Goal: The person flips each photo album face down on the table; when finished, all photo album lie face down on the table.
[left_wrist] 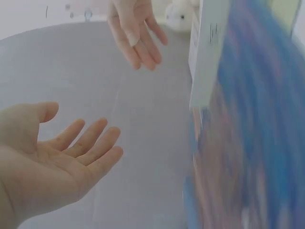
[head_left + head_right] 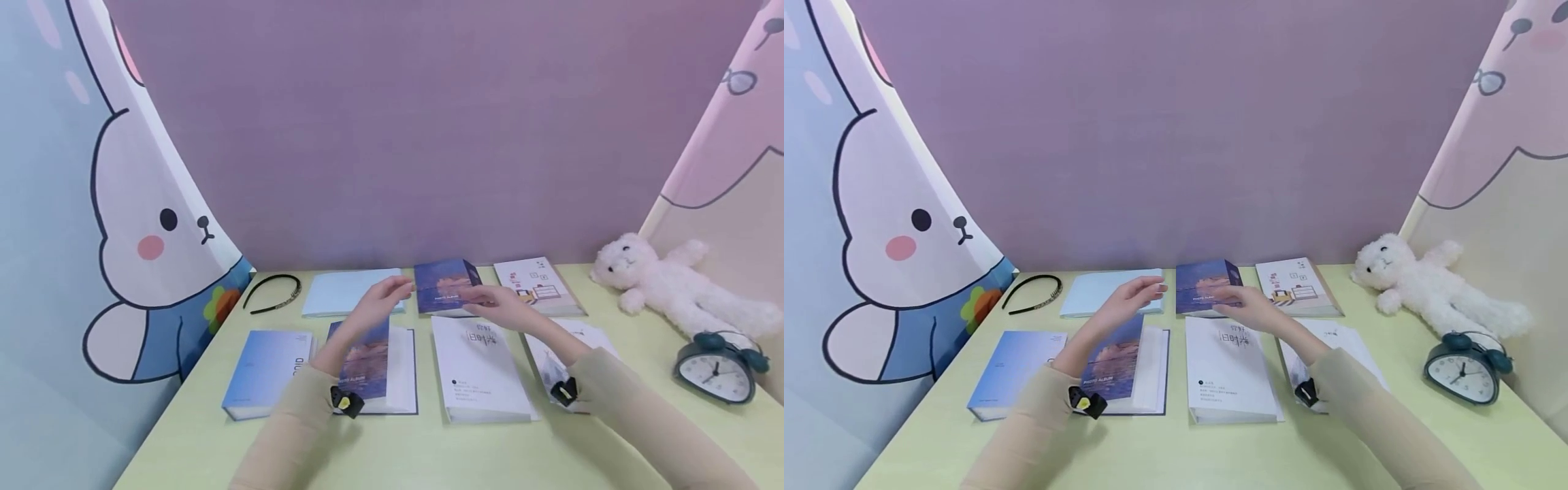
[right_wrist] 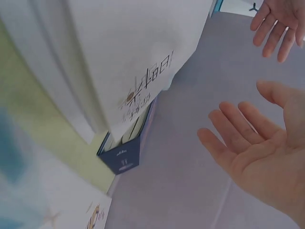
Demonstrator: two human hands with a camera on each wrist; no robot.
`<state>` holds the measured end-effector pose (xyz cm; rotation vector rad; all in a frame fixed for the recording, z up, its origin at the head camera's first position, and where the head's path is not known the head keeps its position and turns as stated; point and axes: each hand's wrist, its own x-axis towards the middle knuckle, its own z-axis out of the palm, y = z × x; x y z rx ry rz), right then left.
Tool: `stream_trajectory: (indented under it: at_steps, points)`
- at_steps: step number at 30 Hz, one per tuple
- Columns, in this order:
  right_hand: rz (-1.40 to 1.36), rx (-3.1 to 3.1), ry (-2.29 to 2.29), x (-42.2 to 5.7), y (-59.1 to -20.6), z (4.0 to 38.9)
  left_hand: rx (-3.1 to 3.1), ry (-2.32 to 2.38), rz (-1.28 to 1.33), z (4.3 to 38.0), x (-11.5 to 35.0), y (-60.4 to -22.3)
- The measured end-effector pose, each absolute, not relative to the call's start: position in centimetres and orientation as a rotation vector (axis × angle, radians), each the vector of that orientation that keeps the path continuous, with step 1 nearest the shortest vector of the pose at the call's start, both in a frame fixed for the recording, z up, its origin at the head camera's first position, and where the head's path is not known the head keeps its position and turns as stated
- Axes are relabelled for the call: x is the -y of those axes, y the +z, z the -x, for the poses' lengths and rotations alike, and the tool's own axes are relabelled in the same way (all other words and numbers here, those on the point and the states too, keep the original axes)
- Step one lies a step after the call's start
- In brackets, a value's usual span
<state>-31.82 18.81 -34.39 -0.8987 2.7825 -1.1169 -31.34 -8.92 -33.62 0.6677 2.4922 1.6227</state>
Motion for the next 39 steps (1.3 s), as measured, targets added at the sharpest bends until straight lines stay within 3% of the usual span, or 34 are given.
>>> stream_trajectory:
  at_steps: [20, 39]
  points:
    - [0.85, -2.981, -0.857, -26.5, -35.5, 25.2, -2.341, 1.519, -0.835, 28.8, 0.2, -35.1]
    - [0.7, -3.016, -0.728, -30.0, -38.2, 22.6, -2.291, 1.383, -0.879, 26.6, -6.8, -37.8]
